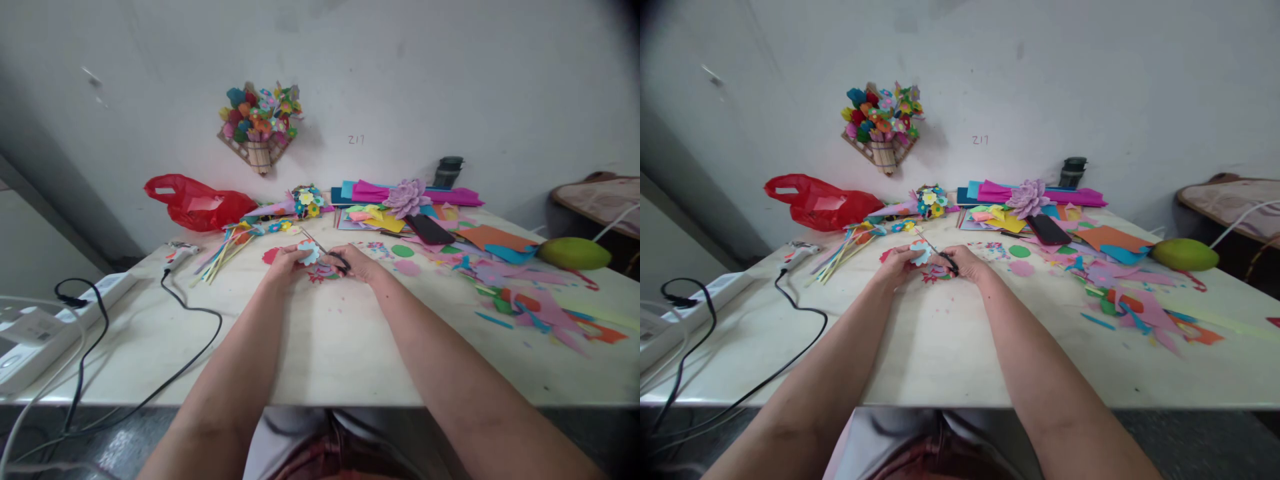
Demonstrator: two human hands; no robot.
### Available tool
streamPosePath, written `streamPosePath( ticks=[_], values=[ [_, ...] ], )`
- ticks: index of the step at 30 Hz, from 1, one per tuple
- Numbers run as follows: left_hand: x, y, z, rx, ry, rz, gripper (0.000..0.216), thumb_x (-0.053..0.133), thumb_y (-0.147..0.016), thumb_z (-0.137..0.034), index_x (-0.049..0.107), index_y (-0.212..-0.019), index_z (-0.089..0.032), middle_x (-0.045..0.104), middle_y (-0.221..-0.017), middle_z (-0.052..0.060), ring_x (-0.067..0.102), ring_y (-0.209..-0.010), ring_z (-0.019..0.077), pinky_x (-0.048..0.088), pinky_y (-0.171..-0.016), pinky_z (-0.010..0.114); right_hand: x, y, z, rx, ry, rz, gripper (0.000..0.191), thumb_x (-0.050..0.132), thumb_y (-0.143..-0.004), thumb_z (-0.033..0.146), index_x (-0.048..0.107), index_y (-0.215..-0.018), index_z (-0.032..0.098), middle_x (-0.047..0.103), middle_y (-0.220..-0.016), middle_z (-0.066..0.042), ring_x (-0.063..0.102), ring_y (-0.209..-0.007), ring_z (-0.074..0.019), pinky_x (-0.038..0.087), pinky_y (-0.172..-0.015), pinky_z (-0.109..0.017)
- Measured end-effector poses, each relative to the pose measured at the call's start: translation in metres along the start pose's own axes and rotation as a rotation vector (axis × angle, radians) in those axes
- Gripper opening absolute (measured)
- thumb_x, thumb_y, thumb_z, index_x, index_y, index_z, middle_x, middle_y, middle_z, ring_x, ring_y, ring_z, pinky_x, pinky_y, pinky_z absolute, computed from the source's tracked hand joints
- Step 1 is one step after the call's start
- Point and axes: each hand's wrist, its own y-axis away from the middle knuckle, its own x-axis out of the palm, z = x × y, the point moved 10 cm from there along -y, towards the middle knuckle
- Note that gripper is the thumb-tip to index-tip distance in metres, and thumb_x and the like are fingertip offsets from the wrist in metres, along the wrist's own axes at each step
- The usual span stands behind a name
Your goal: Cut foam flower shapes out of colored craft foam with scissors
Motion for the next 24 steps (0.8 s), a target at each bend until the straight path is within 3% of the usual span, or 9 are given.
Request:
streamPosePath(
  ticks=[14,24],
  values=[
    [-0.0077,-0.0049,-0.0010,0.058,-0.144,-0.047,0.034,0.082,-0.049,-0.040,0.067,-0.064,-0.014,0.064,-0.063,0.003,0.058,-0.058,0.0140,0.052,-0.063,0.028,-0.0037,-0.0010,-0.0032,0.018,-0.053,-0.033,0.025,0.069,-0.072,0.031,0.054,-0.062,0.014,0.049,-0.044,0.003,0.038,-0.032,-0.0048,0.025,-0.031,-0.017],
    [-0.0088,-0.0036,-0.0022,0.040,-0.144,-0.065,0.031,0.081,-0.050,-0.035,0.064,-0.064,-0.013,0.062,-0.062,0.003,0.058,-0.056,0.0131,0.052,-0.061,0.028,-0.0022,0.0004,-0.0040,0.033,-0.055,-0.021,0.027,0.071,-0.070,0.031,0.053,-0.062,0.014,0.049,-0.044,0.003,0.039,-0.033,-0.0051,0.023,-0.029,-0.017]
  ],
)
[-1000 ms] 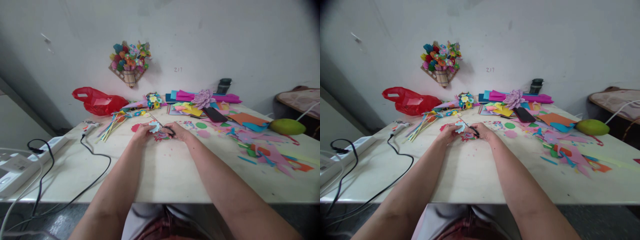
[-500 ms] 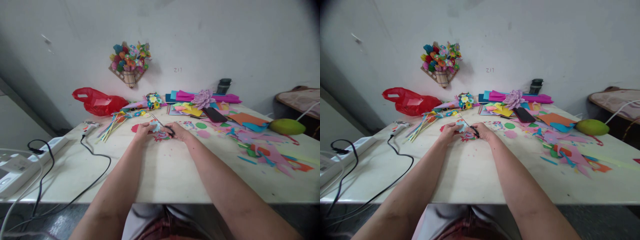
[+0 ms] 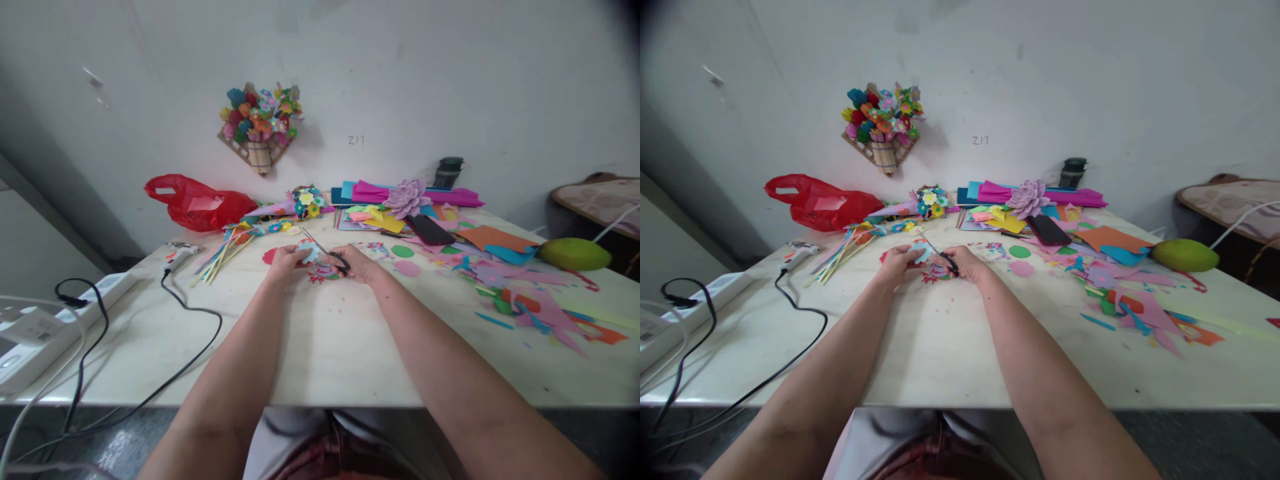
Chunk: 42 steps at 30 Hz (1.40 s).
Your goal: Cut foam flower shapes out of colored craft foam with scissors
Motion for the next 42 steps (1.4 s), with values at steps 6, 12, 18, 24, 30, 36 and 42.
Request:
streamPosePath(
  ticks=[6,12,18,24,30,36,42],
  values=[
    [0.004,0.003,-0.001,-0.018,0.049,0.035,0.028,0.080,-0.050,-0.030,0.066,-0.067,-0.013,0.065,-0.065,0.004,0.059,-0.057,0.0134,0.052,-0.061,0.027,0.002,0.000,-0.002,0.006,0.037,0.043,0.027,0.064,-0.078,0.036,0.052,-0.066,0.014,0.053,-0.047,0.002,0.042,-0.033,-0.0047,0.018,-0.028,-0.016],
    [0.008,0.006,-0.004,-0.028,0.065,0.046,0.027,0.080,-0.049,-0.029,0.068,-0.067,-0.013,0.065,-0.064,0.004,0.059,-0.057,0.0136,0.052,-0.062,0.027,0.002,0.002,0.002,-0.015,0.065,0.052,0.027,0.065,-0.077,0.036,0.053,-0.068,0.014,0.054,-0.049,0.002,0.044,-0.035,-0.0049,0.020,-0.028,-0.016],
    [0.010,0.008,-0.006,-0.019,0.063,0.051,0.024,0.080,-0.049,-0.028,0.069,-0.065,-0.015,0.065,-0.062,0.003,0.058,-0.055,0.0135,0.051,-0.059,0.026,0.001,0.002,0.002,-0.014,0.078,0.044,0.026,0.067,-0.075,0.036,0.054,-0.067,0.014,0.054,-0.050,0.002,0.044,-0.035,-0.0045,0.020,-0.028,-0.015],
    [0.010,0.007,-0.005,-0.009,0.051,0.062,0.024,0.080,-0.050,-0.028,0.069,-0.067,-0.015,0.064,-0.062,0.003,0.057,-0.056,0.0136,0.050,-0.059,0.026,0.000,0.001,0.000,-0.004,0.059,0.043,0.026,0.065,-0.077,0.037,0.055,-0.069,0.014,0.054,-0.049,0.002,0.043,-0.034,-0.0047,0.022,-0.029,-0.016],
    [0.010,0.007,-0.006,0.005,0.055,0.082,0.025,0.081,-0.051,-0.030,0.068,-0.066,-0.015,0.065,-0.062,0.003,0.057,-0.056,0.0129,0.050,-0.060,0.026,0.001,0.002,0.002,-0.013,0.077,0.058,0.027,0.063,-0.079,0.037,0.054,-0.068,0.014,0.055,-0.051,0.001,0.045,-0.035,-0.0049,0.020,-0.028,-0.016],
    [0.011,0.008,-0.008,-0.003,0.057,0.070,0.026,0.081,-0.050,-0.029,0.068,-0.066,-0.013,0.064,-0.061,0.003,0.057,-0.055,0.0133,0.049,-0.061,0.027,0.000,0.002,0.002,-0.014,0.085,0.057,0.027,0.063,-0.079,0.037,0.055,-0.069,0.014,0.055,-0.050,0.001,0.045,-0.035,-0.0054,0.021,-0.028,-0.017],
    [0.010,0.008,-0.008,-0.007,0.055,0.065,0.026,0.082,-0.049,-0.030,0.067,-0.064,-0.014,0.063,-0.059,0.001,0.056,-0.054,0.0127,0.049,-0.060,0.027,0.000,0.001,0.001,0.004,0.053,0.041,0.026,0.066,-0.077,0.035,0.055,-0.067,0.013,0.052,-0.046,0.002,0.041,-0.033,-0.0048,0.021,-0.028,-0.017]
  ],
)
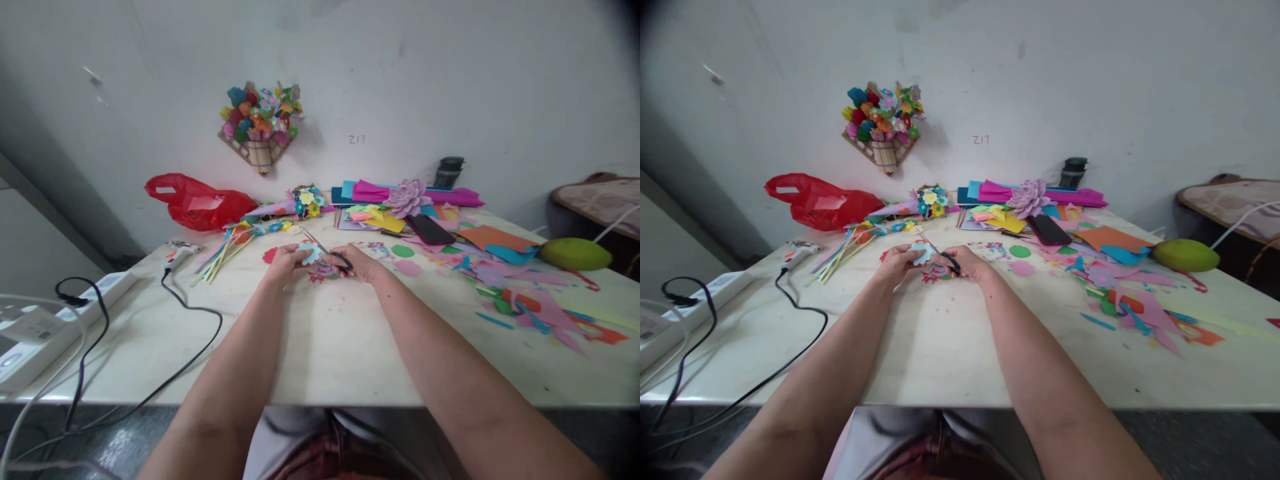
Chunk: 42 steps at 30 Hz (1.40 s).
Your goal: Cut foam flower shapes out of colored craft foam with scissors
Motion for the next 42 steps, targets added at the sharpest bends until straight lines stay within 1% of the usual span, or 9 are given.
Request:
streamPosePath(
  ticks=[5,9,14,21,25,30,33,37,42],
  values=[
    [0.001,0.000,-0.001,0.004,0.003,0.001,0.026,0.082,-0.048,-0.030,0.067,-0.064,-0.015,0.063,-0.060,0.001,0.057,-0.054,0.0123,0.049,-0.060,0.026,0.002,0.001,0.003,-0.007,-0.023,0.001,0.026,0.068,-0.074,0.031,0.054,-0.063,0.013,0.050,-0.044,0.003,0.039,-0.032,-0.0044,0.023,-0.029,-0.017],
    [0.000,0.000,-0.001,0.006,0.007,-0.003,0.025,0.082,-0.049,-0.029,0.067,-0.063,-0.015,0.063,-0.059,0.001,0.056,-0.053,0.0116,0.048,-0.058,0.025,0.001,0.003,0.005,-0.016,-0.016,0.004,0.028,0.069,-0.072,0.032,0.052,-0.060,0.013,0.049,-0.043,0.003,0.038,-0.032,-0.0039,0.022,-0.030,-0.017],
    [-0.003,0.000,0.000,0.012,0.033,-0.014,0.026,0.081,-0.050,-0.029,0.068,-0.066,-0.013,0.064,-0.061,0.003,0.056,-0.053,0.0120,0.049,-0.060,0.026,0.001,0.004,0.006,-0.027,-0.028,0.011,0.029,0.072,-0.067,0.032,0.051,-0.059,0.014,0.050,-0.044,0.004,0.038,-0.033,-0.0038,0.022,-0.031,-0.017],
    [-0.009,-0.004,0.000,0.041,0.034,-0.047,0.029,0.082,-0.050,-0.032,0.067,-0.064,-0.012,0.064,-0.061,0.003,0.057,-0.055,0.0126,0.049,-0.060,0.026,0.000,0.001,0.002,-0.030,-0.061,0.015,0.025,0.072,-0.067,0.029,0.053,-0.062,0.014,0.049,-0.043,0.004,0.038,-0.033,-0.0044,0.025,-0.032,-0.017],
    [-0.014,-0.005,0.001,0.051,0.027,-0.084,0.031,0.081,-0.050,-0.032,0.068,-0.069,-0.012,0.065,-0.065,0.003,0.059,-0.057,0.0130,0.051,-0.062,0.028,-0.001,0.001,0.001,-0.023,-0.043,0.011,0.026,0.071,-0.068,0.030,0.052,-0.062,0.014,0.051,-0.044,0.004,0.039,-0.034,-0.0046,0.024,-0.032,-0.017],
    [-0.014,-0.006,0.002,0.053,0.032,-0.076,0.031,0.080,-0.052,-0.033,0.068,-0.073,-0.013,0.066,-0.066,0.003,0.062,-0.060,0.0146,0.052,-0.064,0.028,0.000,0.001,0.000,-0.011,-0.009,0.016,0.027,0.071,-0.068,0.032,0.052,-0.063,0.014,0.051,-0.045,0.004,0.040,-0.033,-0.0042,0.019,-0.030,-0.016],
    [-0.014,-0.005,0.001,0.056,0.039,-0.077,0.031,0.080,-0.052,-0.033,0.068,-0.073,-0.013,0.067,-0.068,0.004,0.063,-0.061,0.0156,0.052,-0.065,0.029,0.001,0.000,-0.003,-0.010,-0.001,0.029,0.028,0.070,-0.071,0.035,0.051,-0.064,0.014,0.052,-0.047,0.004,0.041,-0.033,-0.0042,0.016,-0.029,-0.016],
    [-0.012,-0.004,-0.002,0.076,0.078,-0.066,0.030,0.081,-0.052,-0.030,0.068,-0.073,-0.012,0.069,-0.071,0.005,0.064,-0.064,0.0172,0.053,-0.068,0.031,0.003,0.000,-0.002,-0.029,0.020,0.052,0.028,0.063,-0.078,0.036,0.051,-0.066,0.014,0.054,-0.048,0.002,0.043,-0.034,-0.0046,0.018,-0.028,-0.016],
    [-0.012,-0.006,-0.002,0.087,0.099,-0.060,0.028,0.081,-0.052,-0.028,0.069,-0.072,-0.012,0.070,-0.073,0.006,0.065,-0.065,0.0180,0.053,-0.069,0.032,0.005,0.001,0.000,-0.022,0.007,0.049,0.025,0.061,-0.081,0.034,0.052,-0.068,0.014,0.054,-0.050,0.002,0.044,-0.035,-0.0048,0.020,-0.028,-0.015]
  ],
)
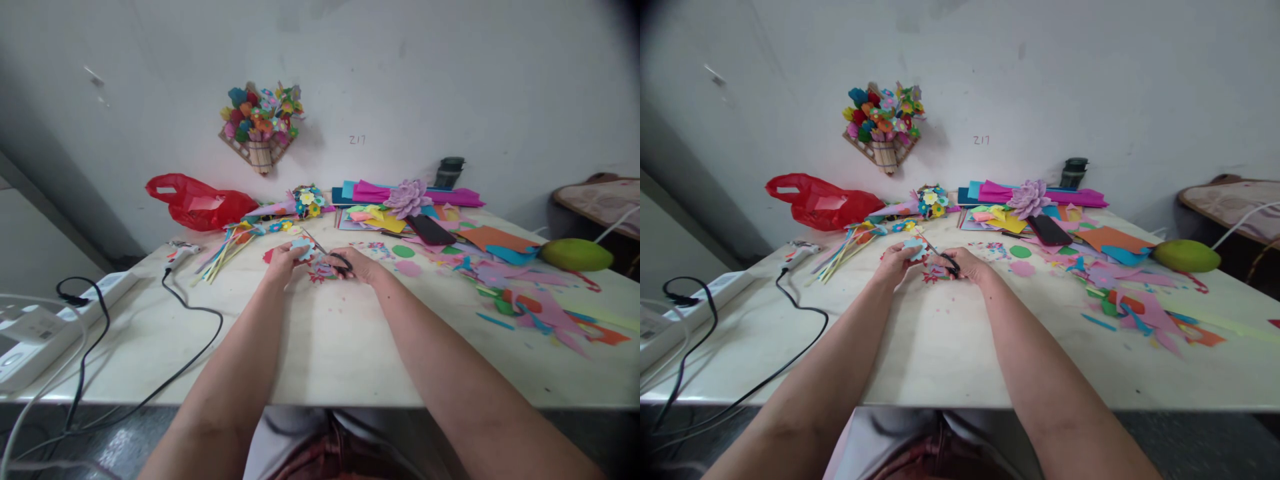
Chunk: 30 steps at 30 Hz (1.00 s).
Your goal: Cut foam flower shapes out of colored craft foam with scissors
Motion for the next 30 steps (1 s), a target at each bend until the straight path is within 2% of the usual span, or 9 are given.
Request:
streamPosePath(
  ticks=[12,19,30],
  values=[
    [0.0011,0.0003,0.0024,-0.012,-0.002,0.008,0.026,0.080,-0.052,-0.027,0.070,-0.070,-0.012,0.069,-0.069,0.005,0.065,-0.064,0.0175,0.051,-0.066,0.029,0.0008,0.0036,0.0051,0.001,0.017,-0.012,0.028,0.062,-0.080,0.033,0.051,-0.063,0.014,0.053,-0.047,0.002,0.042,-0.033,-0.0044,0.020,-0.028,-0.016],
    [0.0003,-0.0010,0.0036,-0.011,0.003,0.014,0.029,0.082,-0.050,-0.030,0.069,-0.070,-0.013,0.069,-0.070,0.005,0.066,-0.069,0.0191,0.053,-0.071,0.032,-0.0002,0.0025,0.0033,0.030,0.008,-0.031,0.028,0.067,-0.075,0.032,0.051,-0.062,0.014,0.052,-0.046,0.002,0.041,-0.033,-0.0046,0.019,-0.028,-0.016],
    [0.0016,0.0032,-0.0019,-0.012,0.010,-0.020,0.030,0.081,-0.049,-0.028,0.068,-0.070,-0.012,0.069,-0.073,0.007,0.068,-0.077,0.0222,0.055,-0.076,0.035,0.0018,0.0037,0.0072,0.024,-0.017,-0.031,0.026,0.066,-0.076,0.027,0.052,-0.058,0.014,0.049,-0.043,0.002,0.038,-0.032,-0.0050,0.021,-0.029,-0.017]
  ],
)
